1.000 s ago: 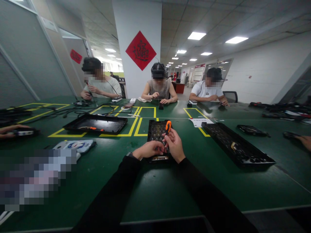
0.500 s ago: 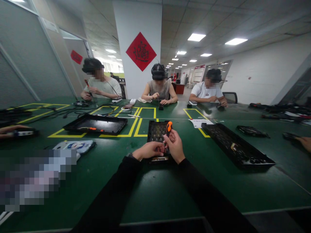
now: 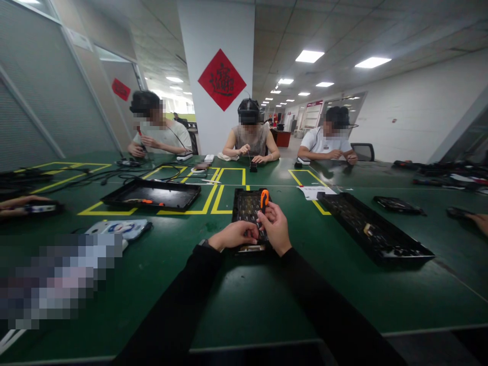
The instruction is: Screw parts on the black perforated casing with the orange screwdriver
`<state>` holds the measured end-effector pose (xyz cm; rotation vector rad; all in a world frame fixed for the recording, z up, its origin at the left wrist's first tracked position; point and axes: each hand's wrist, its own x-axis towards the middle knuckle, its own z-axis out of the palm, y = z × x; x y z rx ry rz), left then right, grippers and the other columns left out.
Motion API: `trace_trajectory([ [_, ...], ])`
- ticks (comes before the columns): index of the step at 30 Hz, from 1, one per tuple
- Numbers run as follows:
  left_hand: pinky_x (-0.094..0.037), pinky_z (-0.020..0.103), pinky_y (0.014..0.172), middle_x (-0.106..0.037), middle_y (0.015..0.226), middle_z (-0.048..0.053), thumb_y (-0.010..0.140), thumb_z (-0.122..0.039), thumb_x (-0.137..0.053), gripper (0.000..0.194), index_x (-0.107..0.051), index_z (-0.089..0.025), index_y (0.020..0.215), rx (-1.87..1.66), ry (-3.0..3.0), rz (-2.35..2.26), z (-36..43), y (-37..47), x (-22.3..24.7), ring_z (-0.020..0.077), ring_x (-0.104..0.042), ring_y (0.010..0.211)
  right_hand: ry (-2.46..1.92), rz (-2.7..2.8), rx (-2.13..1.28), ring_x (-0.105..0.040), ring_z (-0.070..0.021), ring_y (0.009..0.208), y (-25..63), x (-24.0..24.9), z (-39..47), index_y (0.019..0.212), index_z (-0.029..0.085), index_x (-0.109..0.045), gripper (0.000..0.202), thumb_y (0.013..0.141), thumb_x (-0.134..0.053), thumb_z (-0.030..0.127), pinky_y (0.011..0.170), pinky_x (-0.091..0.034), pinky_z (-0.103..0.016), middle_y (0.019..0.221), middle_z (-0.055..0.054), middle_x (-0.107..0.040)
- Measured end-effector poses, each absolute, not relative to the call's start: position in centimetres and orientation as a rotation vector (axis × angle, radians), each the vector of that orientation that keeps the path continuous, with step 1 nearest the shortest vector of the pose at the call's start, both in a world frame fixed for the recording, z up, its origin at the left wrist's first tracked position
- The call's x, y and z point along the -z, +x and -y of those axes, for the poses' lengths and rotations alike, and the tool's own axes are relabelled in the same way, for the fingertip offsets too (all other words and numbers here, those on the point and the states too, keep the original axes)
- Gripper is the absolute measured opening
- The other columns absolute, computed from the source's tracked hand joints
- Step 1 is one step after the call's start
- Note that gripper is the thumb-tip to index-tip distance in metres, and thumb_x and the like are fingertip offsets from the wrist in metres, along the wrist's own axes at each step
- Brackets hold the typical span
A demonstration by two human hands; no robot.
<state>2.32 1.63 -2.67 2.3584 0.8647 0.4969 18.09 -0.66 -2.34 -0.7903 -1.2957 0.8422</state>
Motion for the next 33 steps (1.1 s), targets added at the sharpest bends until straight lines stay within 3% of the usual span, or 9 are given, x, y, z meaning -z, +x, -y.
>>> trace_trajectory([
  [12,-0.041,0.019,0.065,-0.065,0.082,0.002,0.073,-0.033,-0.062,0.022,-0.064,-0.015,0.086,-0.514,2.355,-0.822,-1.73,2.26,2.75,0.0116,-0.056,0.072,-0.764,1.279,-0.91,-0.058,-0.0115,0.067,18.02,2.02,0.91,0.112,0.019,-0.05,0.039,0.079,-0.055,0.037,0.043,-0.047,-0.018,0.09,-0.004,-0.059],
  [33,-0.04,0.019,0.063,-0.065,0.079,0.002,0.071,-0.036,-0.063,0.024,-0.065,-0.017,0.085,-0.499,2.367,-0.918,-1.64,2.29,2.61,0.0118,-0.056,0.069,-0.782,1.313,-0.902,-0.056,-0.0109,0.063,18.07,2.05,0.91,0.11,0.019,-0.052,0.037,0.077,-0.057,0.036,0.042,-0.045,-0.017,0.086,-0.003,-0.06],
])
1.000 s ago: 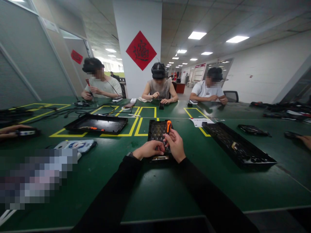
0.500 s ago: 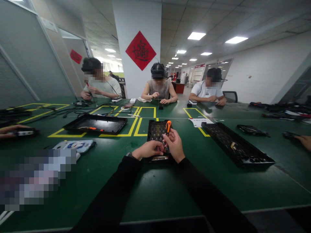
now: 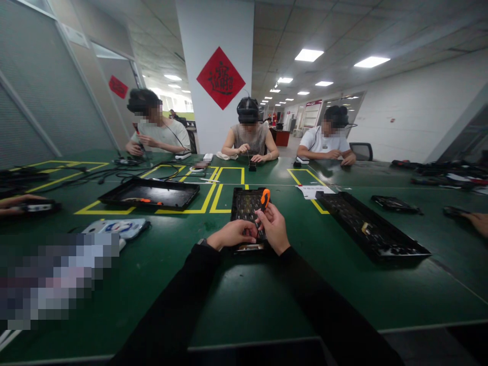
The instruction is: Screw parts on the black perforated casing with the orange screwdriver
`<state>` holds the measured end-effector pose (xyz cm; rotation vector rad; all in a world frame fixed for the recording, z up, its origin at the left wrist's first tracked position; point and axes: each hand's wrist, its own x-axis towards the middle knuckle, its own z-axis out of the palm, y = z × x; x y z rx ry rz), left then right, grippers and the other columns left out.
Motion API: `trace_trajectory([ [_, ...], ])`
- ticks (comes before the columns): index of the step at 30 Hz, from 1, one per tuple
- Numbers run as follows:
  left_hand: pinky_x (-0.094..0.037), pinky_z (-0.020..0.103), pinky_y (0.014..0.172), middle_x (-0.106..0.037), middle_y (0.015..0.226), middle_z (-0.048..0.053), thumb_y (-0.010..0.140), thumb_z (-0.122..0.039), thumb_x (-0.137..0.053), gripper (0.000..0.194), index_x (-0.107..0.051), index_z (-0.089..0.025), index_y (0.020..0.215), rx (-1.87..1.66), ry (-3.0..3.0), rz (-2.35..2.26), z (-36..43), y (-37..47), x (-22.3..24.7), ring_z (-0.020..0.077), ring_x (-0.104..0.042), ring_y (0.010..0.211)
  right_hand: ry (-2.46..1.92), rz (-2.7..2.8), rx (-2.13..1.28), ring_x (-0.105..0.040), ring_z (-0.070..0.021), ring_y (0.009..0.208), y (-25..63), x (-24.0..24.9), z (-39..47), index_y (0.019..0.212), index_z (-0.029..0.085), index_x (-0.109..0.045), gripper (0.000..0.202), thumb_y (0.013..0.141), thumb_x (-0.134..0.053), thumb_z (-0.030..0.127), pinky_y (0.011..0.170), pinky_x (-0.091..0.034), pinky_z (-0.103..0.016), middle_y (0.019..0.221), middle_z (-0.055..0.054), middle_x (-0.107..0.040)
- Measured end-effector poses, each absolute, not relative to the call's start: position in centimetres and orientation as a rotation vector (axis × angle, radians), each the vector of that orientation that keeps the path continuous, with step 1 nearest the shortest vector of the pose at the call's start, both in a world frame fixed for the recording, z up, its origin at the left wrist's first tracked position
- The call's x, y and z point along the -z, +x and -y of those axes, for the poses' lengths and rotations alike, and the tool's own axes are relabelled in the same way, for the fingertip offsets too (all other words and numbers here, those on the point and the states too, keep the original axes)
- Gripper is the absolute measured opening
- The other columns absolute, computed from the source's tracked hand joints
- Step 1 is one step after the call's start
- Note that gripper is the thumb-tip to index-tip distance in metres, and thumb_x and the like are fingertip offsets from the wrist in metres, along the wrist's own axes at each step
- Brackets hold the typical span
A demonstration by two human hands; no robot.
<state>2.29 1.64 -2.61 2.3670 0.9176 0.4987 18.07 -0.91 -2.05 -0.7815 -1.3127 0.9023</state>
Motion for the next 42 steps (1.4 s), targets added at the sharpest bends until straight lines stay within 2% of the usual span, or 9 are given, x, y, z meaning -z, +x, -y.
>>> trace_trajectory([
  [12,-0.041,0.019,0.064,-0.066,0.082,0.002,0.071,-0.036,-0.064,0.025,-0.064,-0.016,0.086,-0.511,2.333,-0.873,-1.7,2.2,2.8,0.0117,-0.056,0.07,-0.785,1.311,-0.901,-0.054,-0.0098,0.059,18.1,2.0,0.9,0.104,0.018,-0.052,0.03,0.079,-0.055,0.034,0.042,-0.044,-0.017,0.081,-0.002,-0.059],
  [24,-0.041,0.021,0.062,-0.063,0.076,0.002,0.068,-0.038,-0.066,0.03,-0.064,-0.014,0.086,-0.55,2.233,-0.841,-1.3,2.5,2.4,0.0118,-0.054,0.067,-0.814,1.332,-0.84,-0.056,-0.0108,0.061,18.2,2.1,1.0,0.114,0.019,-0.051,0.044,0.074,-0.061,0.035,0.041,-0.046,-0.018,0.086,-0.003,-0.059],
  [28,-0.041,0.022,0.063,-0.061,0.073,0.002,0.075,-0.042,-0.057,0.031,-0.063,-0.013,0.085,-0.823,2.105,-0.898,-1.3,2.5,2.1,0.0121,-0.052,0.066,-0.802,1.306,-0.842,-0.059,-0.0124,0.065,18.2,2.2,0.9,0.121,0.019,-0.047,0.053,0.073,-0.063,0.034,0.043,-0.048,-0.019,0.088,-0.004,-0.06],
  [32,-0.038,0.023,0.064,-0.057,0.069,0.001,0.081,-0.044,-0.045,0.034,-0.059,-0.014,0.073,-1.34,1.947,-1.251,-2.4,1.3,2.9,0.0123,-0.049,0.067,-0.79,1.283,-0.872,-0.059,-0.0125,0.067,18.0,2.1,1.0,0.119,0.019,-0.048,0.049,0.075,-0.06,0.036,0.043,-0.047,-0.018,0.093,-0.005,-0.06],
  [34,-0.035,0.022,0.06,-0.05,0.062,-0.001,0.082,-0.044,-0.042,0.035,-0.053,-0.016,0.066,-1.494,1.82,-1.421,-3.3,0.5,3.7,0.0113,-0.045,0.062,-0.787,1.282,-0.894,-0.059,-0.0124,0.067,18.0,2.1,1.0,0.116,0.019,-0.05,0.045,0.076,-0.059,0.036,0.043,-0.047,-0.018,0.094,-0.006,-0.06],
  [38,-0.03,0.022,0.054,-0.037,0.054,-0.005,0.078,-0.043,-0.047,0.035,-0.039,-0.018,0.055,-1.527,1.664,-1.608,-4.6,-0.1,5.3,0.0099,-0.037,0.055,-0.781,1.29,-0.916,-0.059,-0.0118,0.066,18.0,2.0,1.1,0.115,0.018,-0.05,0.042,0.078,-0.056,0.036,0.043,-0.045,-0.018,0.093,-0.006,-0.061],
  [42,-0.028,0.022,0.053,-0.037,0.051,-0.005,0.074,-0.042,-0.051,0.035,-0.036,-0.018,0.054,-1.426,1.701,-1.621,-4.8,0.4,6.0,0.01,-0.036,0.053,-0.769,1.294,-0.931,-0.058,-0.0108,0.064,18.1,1.9,1.0,0.112,0.018,-0.052,0.037,0.08,-0.052,0.037,0.042,-0.044,-0.017,0.092,-0.005,-0.06],
])
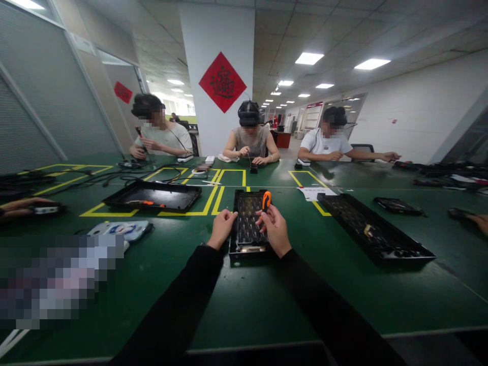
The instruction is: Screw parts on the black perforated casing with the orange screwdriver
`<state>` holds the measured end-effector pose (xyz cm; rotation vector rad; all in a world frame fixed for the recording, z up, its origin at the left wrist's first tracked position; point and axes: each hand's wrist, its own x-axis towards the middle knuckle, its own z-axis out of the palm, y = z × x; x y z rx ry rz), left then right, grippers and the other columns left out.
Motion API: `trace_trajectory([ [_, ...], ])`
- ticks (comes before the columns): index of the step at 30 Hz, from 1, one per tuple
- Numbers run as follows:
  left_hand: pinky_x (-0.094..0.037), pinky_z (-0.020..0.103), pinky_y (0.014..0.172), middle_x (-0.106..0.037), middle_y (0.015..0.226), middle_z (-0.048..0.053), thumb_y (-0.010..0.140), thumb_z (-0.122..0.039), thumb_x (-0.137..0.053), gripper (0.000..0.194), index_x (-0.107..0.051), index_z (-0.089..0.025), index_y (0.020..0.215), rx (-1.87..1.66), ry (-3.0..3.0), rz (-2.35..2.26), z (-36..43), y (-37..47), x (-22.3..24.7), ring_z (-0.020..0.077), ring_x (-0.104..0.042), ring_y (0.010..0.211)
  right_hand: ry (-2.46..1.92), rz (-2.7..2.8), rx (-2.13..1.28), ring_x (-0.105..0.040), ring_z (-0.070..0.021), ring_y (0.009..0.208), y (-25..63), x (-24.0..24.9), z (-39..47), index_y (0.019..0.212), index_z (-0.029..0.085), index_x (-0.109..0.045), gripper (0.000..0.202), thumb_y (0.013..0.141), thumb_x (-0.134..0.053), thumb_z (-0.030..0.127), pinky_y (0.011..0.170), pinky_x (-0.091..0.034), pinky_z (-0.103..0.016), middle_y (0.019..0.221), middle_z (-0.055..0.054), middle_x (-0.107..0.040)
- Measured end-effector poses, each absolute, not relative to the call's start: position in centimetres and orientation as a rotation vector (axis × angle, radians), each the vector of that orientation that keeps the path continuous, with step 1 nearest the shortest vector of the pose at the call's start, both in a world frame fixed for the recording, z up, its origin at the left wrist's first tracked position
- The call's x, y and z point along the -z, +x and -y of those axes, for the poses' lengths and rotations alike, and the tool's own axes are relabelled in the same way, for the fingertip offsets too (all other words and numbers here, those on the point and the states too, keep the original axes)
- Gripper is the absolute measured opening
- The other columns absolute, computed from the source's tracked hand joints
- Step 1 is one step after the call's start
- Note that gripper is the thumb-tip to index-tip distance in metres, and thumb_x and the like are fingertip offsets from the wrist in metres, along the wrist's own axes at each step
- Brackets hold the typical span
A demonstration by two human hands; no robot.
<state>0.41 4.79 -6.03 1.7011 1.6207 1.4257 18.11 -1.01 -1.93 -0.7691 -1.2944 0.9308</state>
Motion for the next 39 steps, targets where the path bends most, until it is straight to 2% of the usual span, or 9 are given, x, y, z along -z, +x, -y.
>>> trace_trajectory([
  [4,-0.027,0.022,0.054,-0.038,0.05,-0.005,0.072,-0.038,-0.052,0.033,-0.034,-0.018,0.052,-1.379,1.757,-1.606,-4.72,0.69,6.26,0.0099,-0.036,0.052,-0.759,1.308,-0.96,-0.057,-0.0099,0.062,18.08,1.97,0.86,0.112,0.019,-0.051,0.036,0.081,-0.05,0.038,0.039,-0.042,-0.015,0.092,-0.005,-0.059],
  [10,-0.026,0.021,0.053,-0.035,0.049,-0.006,0.072,-0.035,-0.051,0.033,-0.031,-0.018,0.052,-1.356,1.792,-1.595,-4.87,0.52,6.53,0.0095,-0.035,0.051,-0.783,1.319,-0.944,-0.057,-0.01,0.06,17.99,2.12,0.77,0.117,0.02,-0.046,0.047,0.075,-0.06,0.034,0.038,-0.041,-0.016,0.093,-0.005,-0.059],
  [18,-0.026,0.022,0.053,-0.035,0.049,-0.006,0.072,-0.035,-0.051,0.033,-0.031,-0.018,0.052,-1.347,1.805,-1.602,-4.8,0.55,6.38,0.0094,-0.035,0.051,-0.747,1.304,-0.924,-0.057,-0.0101,0.061,17.95,2.3,0.66,0.103,0.019,-0.048,0.032,0.077,-0.058,0.035,0.04,-0.042,-0.017,0.092,-0.005,-0.061],
  [26,-0.026,0.022,0.053,-0.035,0.05,-0.006,0.073,-0.034,-0.05,0.033,-0.031,-0.018,0.052,-1.345,1.835,-1.618,-4.85,0.56,6.52,0.0092,-0.035,0.052,-0.766,1.346,-0.944,-0.056,-0.0098,0.062,18.08,2.1,0.77,0.109,0.018,-0.051,0.033,0.081,-0.052,0.036,0.041,-0.042,-0.016,0.091,-0.005,-0.059],
  [39,-0.026,0.021,0.054,-0.035,0.049,-0.006,0.073,-0.034,-0.05,0.032,-0.031,-0.018,0.053,-1.345,1.823,-1.63,-4.63,0.7,6.33,0.0091,-0.034,0.051,-0.743,1.315,-0.939,-0.057,-0.0093,0.062,18.12,2.37,0.54,0.108,0.019,-0.05,0.028,0.085,-0.046,0.034,0.039,-0.045,-0.016,0.092,-0.004,-0.056],
])
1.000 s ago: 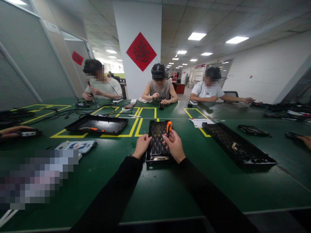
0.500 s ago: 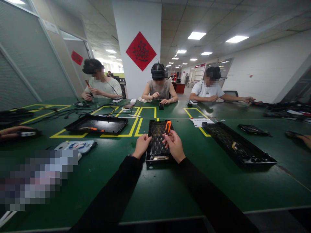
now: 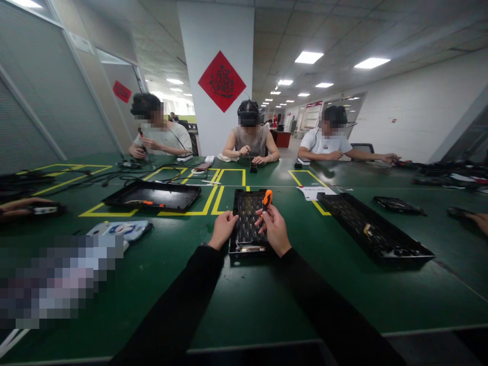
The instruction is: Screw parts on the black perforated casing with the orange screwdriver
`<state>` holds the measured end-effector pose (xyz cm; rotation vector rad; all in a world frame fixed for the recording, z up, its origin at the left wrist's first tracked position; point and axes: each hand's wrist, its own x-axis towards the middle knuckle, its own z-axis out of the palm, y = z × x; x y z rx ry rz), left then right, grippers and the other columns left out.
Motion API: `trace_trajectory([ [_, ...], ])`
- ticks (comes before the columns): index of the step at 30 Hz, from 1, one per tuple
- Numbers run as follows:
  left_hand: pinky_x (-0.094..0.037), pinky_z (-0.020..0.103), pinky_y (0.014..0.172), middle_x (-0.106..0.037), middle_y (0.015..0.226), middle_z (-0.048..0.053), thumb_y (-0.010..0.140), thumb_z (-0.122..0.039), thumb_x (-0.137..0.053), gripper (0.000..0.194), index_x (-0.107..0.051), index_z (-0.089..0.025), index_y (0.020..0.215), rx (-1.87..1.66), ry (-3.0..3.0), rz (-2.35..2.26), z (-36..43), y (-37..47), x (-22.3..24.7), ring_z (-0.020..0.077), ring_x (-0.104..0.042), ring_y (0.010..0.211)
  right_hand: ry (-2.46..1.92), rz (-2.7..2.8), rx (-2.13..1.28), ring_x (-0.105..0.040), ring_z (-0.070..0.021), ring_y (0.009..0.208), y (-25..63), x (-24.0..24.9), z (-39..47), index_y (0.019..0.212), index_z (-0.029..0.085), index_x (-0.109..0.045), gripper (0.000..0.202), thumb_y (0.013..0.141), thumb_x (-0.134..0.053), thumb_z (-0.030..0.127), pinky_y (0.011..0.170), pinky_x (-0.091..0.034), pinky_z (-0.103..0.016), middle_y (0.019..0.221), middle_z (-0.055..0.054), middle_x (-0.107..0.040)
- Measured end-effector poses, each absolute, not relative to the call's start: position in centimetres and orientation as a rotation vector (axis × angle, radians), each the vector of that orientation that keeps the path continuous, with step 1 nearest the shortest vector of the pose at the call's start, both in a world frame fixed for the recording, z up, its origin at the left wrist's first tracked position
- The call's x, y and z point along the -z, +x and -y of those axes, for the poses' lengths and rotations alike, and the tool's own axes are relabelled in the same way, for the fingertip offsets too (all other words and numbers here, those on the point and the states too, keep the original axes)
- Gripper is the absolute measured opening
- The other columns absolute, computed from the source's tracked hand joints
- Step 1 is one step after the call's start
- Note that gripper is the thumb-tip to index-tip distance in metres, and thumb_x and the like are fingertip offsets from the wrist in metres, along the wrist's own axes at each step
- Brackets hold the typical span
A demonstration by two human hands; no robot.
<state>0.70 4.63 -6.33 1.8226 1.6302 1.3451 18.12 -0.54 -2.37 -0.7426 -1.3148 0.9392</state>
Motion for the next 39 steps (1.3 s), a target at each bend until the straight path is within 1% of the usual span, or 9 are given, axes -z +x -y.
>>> trace_trajectory([
  [5,-0.026,0.021,0.053,-0.035,0.05,-0.006,0.073,-0.034,-0.05,0.032,-0.031,-0.018,0.052,-1.342,1.824,-1.636,-4.8,0.6,6.5,0.0091,-0.035,0.051,-0.736,1.28,-0.913,-0.057,-0.008,0.058,18.1,2.3,0.6,0.109,0.02,-0.048,0.029,0.085,-0.047,0.034,0.038,-0.045,-0.016,0.091,-0.003,-0.055],
  [16,-0.026,0.021,0.053,-0.035,0.049,-0.006,0.074,-0.033,-0.05,0.033,-0.032,-0.018,0.052,-1.324,1.846,-1.652,-4.9,0.5,6.6,0.0092,-0.035,0.051,-0.743,1.297,-0.976,-0.056,-0.0076,0.054,18.0,2.4,0.5,0.107,0.019,-0.048,0.03,0.083,-0.048,0.037,0.035,-0.044,-0.015,0.089,-0.003,-0.056],
  [20,-0.026,0.022,0.053,-0.038,0.051,-0.005,0.078,-0.034,-0.049,0.03,-0.038,-0.017,0.055,-1.338,1.97,-1.672,-3.8,0.8,5.4,0.0094,-0.036,0.051,-0.751,1.288,-0.978,-0.056,-0.0076,0.054,18.0,2.4,0.4,0.107,0.019,-0.048,0.03,0.083,-0.049,0.037,0.035,-0.044,-0.015,0.089,-0.003,-0.056],
  [23,-0.032,0.021,0.057,-0.049,0.06,-0.003,0.077,-0.039,-0.054,0.027,-0.05,-0.016,0.063,-1.241,2.207,-1.375,-2.6,1.5,3.8,0.0102,-0.043,0.059,-0.747,1.287,-0.98,-0.056,-0.0076,0.054,18.0,2.4,0.5,0.105,0.019,-0.048,0.029,0.082,-0.05,0.037,0.035,-0.044,-0.015,0.088,-0.003,-0.056],
  [25,-0.037,0.022,0.063,-0.059,0.072,0.0,0.075,-0.038,-0.058,0.023,-0.059,-0.015,0.074,-1.042,2.278,-1.093,-2.0,1.9,3.1,0.0117,-0.051,0.068,-0.741,1.286,-0.99,-0.056,-0.0075,0.053,18.0,2.4,0.5,0.105,0.019,-0.048,0.03,0.082,-0.05,0.037,0.035,-0.044,-0.016,0.088,-0.003,-0.056],
  [27,-0.04,0.023,0.069,-0.063,0.078,0.002,0.074,-0.036,-0.061,0.022,-0.065,-0.016,0.08,-0.846,2.325,-0.91,-1.8,2.1,2.8,0.0127,-0.054,0.072,-0.734,1.28,-1.002,-0.056,-0.0071,0.052,18.0,2.3,0.6,0.105,0.019,-0.048,0.03,0.081,-0.051,0.037,0.035,-0.045,-0.016,0.089,-0.003,-0.056],
  [31,-0.041,0.024,0.074,-0.065,0.083,0.004,0.071,-0.032,-0.065,0.021,-0.07,-0.017,0.086,-0.705,2.385,-0.779,-2.1,2.1,3.0,0.0138,-0.057,0.077,-0.717,1.277,-1.013,-0.055,-0.0068,0.052,18.0,2.3,0.6,0.105,0.019,-0.048,0.031,0.081,-0.051,0.038,0.036,-0.045,-0.015,0.089,-0.003,-0.057],
  [35,-0.042,0.024,0.074,-0.066,0.083,0.005,0.073,-0.031,-0.064,0.017,-0.071,-0.018,0.083,-0.685,2.384,-0.708,-2.2,2.0,3.0,0.0141,-0.058,0.078,-0.719,1.288,-0.991,-0.056,-0.0069,0.053,18.1,2.4,0.5,0.106,0.019,-0.048,0.031,0.081,-0.051,0.038,0.036,-0.046,-0.015,0.089,-0.003,-0.057],
  [39,-0.042,0.025,0.075,-0.065,0.084,0.006,0.072,-0.03,-0.064,0.018,-0.071,-0.018,0.083,-0.634,2.336,-0.751,-1.9,2.2,2.6,0.0151,-0.057,0.078,-0.713,1.293,-0.989,-0.056,-0.0072,0.054,18.1,2.5,0.5,0.107,0.02,-0.048,0.031,0.081,-0.051,0.038,0.036,-0.045,-0.015,0.089,-0.003,-0.057],
])
